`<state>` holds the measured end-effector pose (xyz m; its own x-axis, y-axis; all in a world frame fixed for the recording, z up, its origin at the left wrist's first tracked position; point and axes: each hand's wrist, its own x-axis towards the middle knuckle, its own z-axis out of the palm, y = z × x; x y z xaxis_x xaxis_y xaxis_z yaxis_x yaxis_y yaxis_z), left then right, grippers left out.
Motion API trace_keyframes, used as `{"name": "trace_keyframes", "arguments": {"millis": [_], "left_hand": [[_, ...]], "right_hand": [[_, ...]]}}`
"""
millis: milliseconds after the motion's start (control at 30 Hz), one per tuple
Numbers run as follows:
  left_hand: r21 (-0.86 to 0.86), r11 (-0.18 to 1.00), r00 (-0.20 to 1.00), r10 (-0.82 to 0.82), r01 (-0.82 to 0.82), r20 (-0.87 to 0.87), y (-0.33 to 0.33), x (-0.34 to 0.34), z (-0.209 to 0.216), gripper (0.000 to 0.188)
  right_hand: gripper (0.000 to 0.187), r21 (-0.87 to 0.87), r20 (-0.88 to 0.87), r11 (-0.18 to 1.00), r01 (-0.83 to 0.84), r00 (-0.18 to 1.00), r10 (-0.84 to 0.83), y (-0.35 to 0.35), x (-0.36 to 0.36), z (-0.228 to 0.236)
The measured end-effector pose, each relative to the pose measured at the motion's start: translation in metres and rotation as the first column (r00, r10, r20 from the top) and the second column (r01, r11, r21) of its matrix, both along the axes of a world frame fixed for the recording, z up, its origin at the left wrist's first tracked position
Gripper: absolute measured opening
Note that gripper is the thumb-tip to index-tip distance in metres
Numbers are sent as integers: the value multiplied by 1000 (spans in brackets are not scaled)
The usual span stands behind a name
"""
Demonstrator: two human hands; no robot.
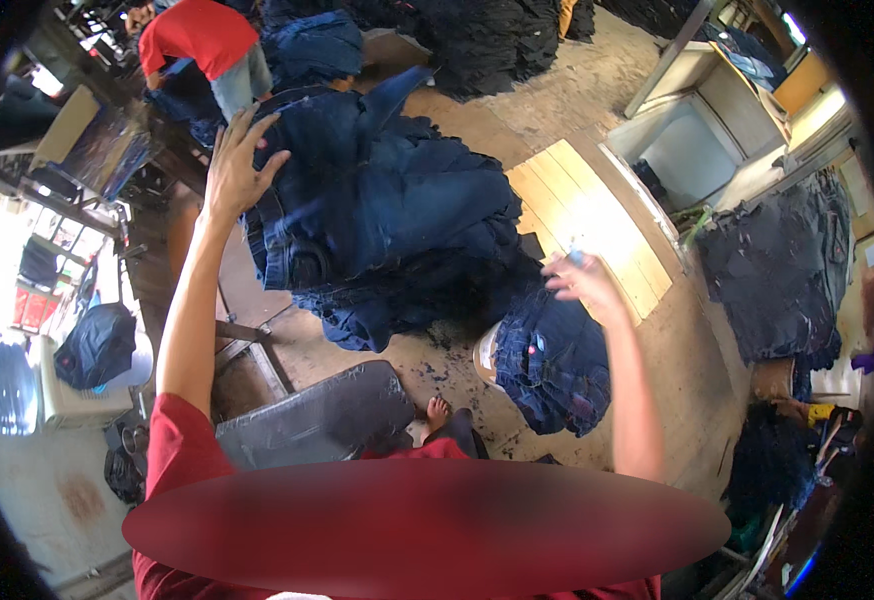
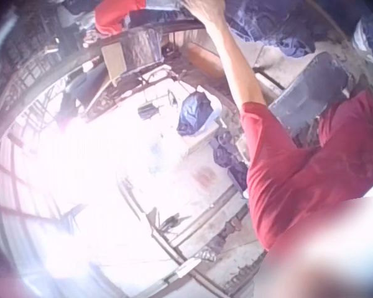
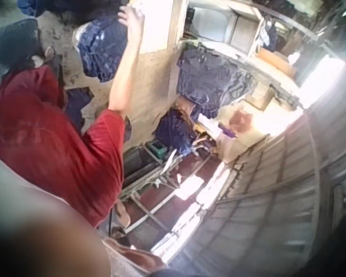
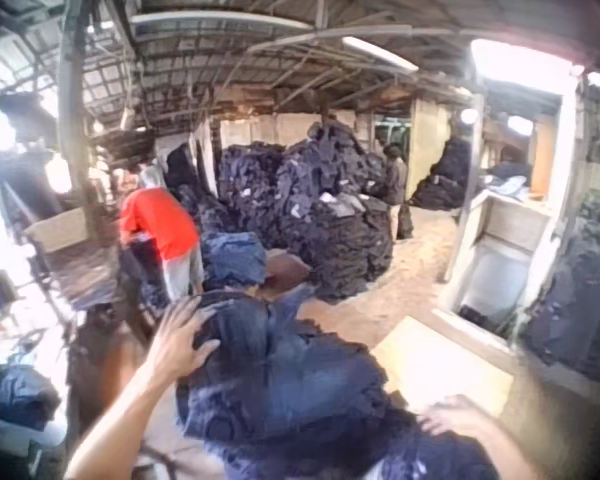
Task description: The person scrapes small metal jewelry pieces off the surface of denim jeans using a small metal tool. They repeatedly pick up jeans from a pile, scrape the surface, and place the jeans back down.
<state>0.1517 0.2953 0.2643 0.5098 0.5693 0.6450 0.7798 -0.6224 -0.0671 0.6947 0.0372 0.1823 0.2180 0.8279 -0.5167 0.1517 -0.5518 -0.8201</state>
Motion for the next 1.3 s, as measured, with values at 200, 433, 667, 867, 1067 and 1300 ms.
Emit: {"name": "trace_keyframes", "arguments": {"millis": [200,433,667,867,1067,1300], "left_hand": [[-51,931,925,351,-361,-145,54,-20,-162,74],[100,918,873,395,-383,-286,100,-56,-224,77],[90,922,842,382,-377,-381,113,-75,-214,80],[79,961,964,265,-266,20,58,-16,-105,73],[-566,761,901,-54,317,431,-203,132,-74,21],[-923,68,925,11,378,380,-393,246,-108,29]], "right_hand": [[33,-279,-221,960,-21,974,-43,-118,-73,-94],[23,-179,738,959,218,674,-15,-240,-31,-201],[64,-618,759,785,-39,229,609,-222,41,-262],[50,-411,829,912,4,419,371,-239,65,-259],[23,85,648,968,237,725,-235,-258,0,-211],[16,390,287,828,403,801,-525,-294,-130,-100]]}}
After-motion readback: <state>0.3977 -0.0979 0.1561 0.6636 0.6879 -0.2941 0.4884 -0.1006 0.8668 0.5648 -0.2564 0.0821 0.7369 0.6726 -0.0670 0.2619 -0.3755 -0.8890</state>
